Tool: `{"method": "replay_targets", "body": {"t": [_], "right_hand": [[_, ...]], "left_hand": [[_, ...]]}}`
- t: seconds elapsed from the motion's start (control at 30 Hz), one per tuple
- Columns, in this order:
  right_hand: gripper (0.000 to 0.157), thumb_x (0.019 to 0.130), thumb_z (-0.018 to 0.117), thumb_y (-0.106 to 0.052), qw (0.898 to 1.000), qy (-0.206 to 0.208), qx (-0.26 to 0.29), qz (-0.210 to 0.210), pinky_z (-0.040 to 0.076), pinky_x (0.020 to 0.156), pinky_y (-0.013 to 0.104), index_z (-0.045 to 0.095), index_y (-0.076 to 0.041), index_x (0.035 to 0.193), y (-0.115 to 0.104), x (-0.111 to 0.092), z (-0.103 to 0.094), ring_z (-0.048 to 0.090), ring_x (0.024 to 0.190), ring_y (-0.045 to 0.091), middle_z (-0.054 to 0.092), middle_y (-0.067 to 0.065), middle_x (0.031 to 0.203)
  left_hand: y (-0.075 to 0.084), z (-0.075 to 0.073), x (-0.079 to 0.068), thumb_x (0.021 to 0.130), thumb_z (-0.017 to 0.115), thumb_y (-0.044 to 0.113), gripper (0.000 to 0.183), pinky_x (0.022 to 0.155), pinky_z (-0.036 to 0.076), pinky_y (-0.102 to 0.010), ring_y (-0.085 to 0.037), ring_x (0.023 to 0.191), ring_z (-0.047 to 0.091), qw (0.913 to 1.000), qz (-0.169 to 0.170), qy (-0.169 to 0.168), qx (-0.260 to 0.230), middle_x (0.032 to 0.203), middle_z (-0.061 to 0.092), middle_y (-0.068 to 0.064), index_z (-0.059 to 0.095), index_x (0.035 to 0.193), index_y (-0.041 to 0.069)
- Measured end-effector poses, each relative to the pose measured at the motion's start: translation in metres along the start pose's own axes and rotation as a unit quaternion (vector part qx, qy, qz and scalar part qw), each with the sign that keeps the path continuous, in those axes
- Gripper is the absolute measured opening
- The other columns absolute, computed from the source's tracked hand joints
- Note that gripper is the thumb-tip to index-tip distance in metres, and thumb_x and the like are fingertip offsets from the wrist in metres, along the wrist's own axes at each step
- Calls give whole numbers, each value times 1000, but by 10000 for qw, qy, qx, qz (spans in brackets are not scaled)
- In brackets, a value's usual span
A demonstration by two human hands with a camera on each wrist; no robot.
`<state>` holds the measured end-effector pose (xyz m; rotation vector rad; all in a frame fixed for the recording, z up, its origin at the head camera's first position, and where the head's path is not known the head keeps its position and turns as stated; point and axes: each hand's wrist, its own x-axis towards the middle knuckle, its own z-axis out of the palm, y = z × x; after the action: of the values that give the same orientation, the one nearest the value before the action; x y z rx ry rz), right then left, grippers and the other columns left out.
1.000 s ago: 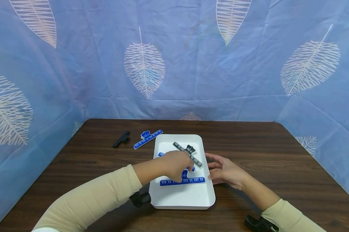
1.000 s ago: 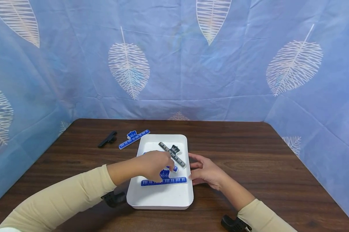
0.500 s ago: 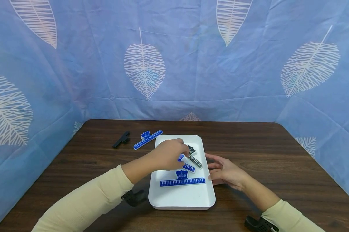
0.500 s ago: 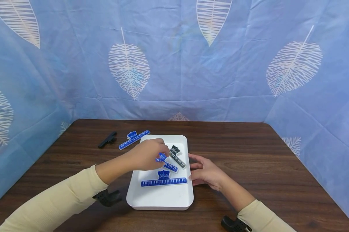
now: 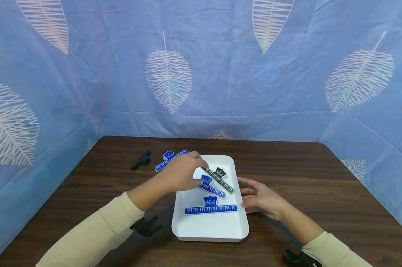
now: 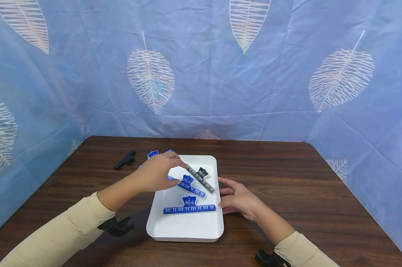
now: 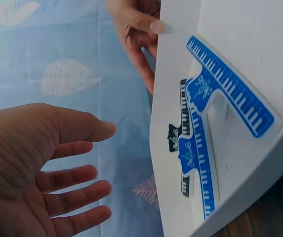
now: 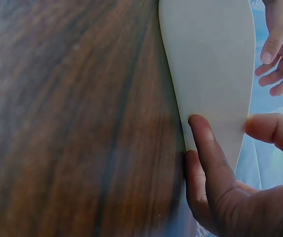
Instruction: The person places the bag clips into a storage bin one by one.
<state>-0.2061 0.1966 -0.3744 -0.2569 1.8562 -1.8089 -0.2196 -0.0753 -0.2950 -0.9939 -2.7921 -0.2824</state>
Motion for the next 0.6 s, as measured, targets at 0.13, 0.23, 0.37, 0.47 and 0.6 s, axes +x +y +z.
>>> {"method": "replay_targets", "body": {"t": [0.13,0.23,0.37,0.47,0.6], "right_hand": [[85,71,64,6,10000,27,-13,2,47,74,49,16,-9,140,1,0,0,54,101,36,37,30,125],[85,71,64,6,10000,16,-9,-11,47,74,49,16,-8,140,1,0,0,54,101,36,37,30,125],[85,71,64,6,10000,-33,13,-18,47,74,50,15,-8,140,2,0,0,54,101,36,37,30,124],[85,72,63,6,10000,-47,32,-16,47,75,49,15,-8,140,2,0,0,54,101,36,37,30,124],[84,72,63,6,10000,-6,56,-28,47,75,49,16,-9,140,2,0,0,54,100,36,38,30,124]], "left_hand": [[-7,-1,-4,70,72,28,36,67,47,-23,-7,81,53,9993,-153,348,49,102,54,5,64,104,21],[-11,-2,-8,70,71,29,34,63,45,-22,-7,77,52,9976,-191,621,221,100,55,6,64,102,22],[-16,-3,-10,71,70,30,32,62,45,-23,-7,78,53,9949,-180,853,514,99,55,6,65,101,22],[-20,-3,-12,71,71,29,31,63,46,-23,-8,80,52,9936,-231,958,546,98,55,5,65,100,20],[-29,-2,-13,70,72,26,30,64,46,-24,-8,78,52,9927,-227,1088,478,98,56,3,66,99,18]]}}
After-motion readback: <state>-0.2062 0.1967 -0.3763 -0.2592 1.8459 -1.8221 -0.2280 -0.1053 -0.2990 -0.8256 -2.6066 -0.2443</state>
